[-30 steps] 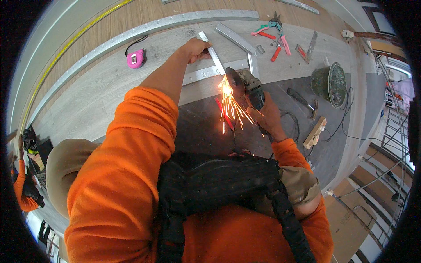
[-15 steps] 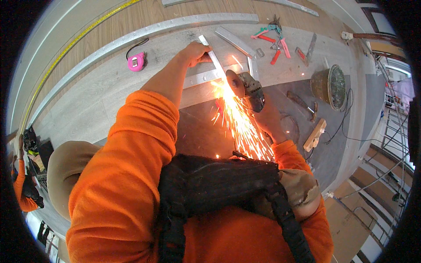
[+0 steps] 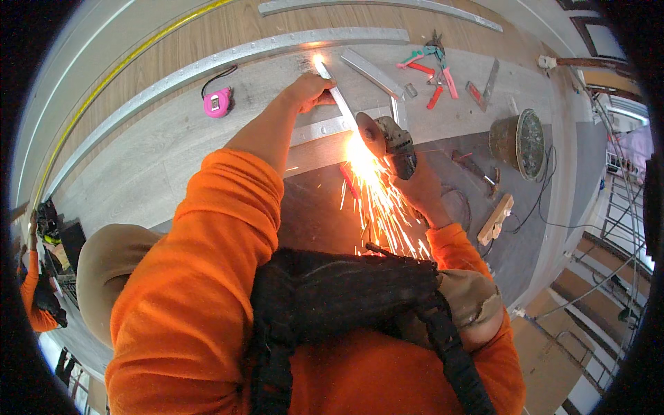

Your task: The person measures a metal stud with a tape measure, marks it with a pencil, cuts it with an angle grinder, and then bends the cut edge with pliers.

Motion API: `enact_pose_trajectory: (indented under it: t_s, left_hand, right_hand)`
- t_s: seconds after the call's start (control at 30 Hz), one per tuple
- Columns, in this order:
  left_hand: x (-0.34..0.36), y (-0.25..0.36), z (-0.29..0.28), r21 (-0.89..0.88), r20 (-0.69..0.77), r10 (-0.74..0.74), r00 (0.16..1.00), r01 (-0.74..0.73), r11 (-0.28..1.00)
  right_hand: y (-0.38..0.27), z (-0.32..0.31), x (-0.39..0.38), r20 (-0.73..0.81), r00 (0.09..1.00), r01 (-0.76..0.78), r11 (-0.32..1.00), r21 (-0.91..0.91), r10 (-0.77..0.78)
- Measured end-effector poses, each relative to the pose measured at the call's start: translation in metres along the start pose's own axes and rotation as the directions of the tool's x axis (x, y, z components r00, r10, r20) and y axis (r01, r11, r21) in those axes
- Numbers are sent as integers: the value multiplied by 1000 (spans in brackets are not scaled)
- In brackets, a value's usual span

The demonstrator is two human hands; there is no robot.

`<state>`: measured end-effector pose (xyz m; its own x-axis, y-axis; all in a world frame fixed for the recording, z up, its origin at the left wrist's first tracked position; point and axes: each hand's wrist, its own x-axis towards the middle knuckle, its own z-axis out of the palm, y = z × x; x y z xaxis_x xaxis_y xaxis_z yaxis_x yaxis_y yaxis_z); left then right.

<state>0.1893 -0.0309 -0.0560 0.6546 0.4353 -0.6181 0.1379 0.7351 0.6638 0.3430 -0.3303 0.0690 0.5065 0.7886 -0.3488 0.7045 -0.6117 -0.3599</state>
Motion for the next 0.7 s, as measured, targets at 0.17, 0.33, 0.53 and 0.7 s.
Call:
enact_pose_trajectory:
  t_s: [0.17,0.33,0.53,0.7]
  left_hand:
    - [-3,1,3,3,-3,16,1000,-16,1000]
    - [-5,4,7,17,-14,3,1000,-3,1000]
    - [-5,1,-3,12,-32,13,999,-13,1000]
    - [-10,6,4,39,-63,-19,998,21,999]
  right_hand:
    - [4,3,2,-45,996,83,995,53,-81]
    - [10,3,7,22,999,22,999,22,-23]
    - [-8,1,5,0,999,37,999,33,-37]
    - [9,-1,8,66,998,-26,997,74,21]
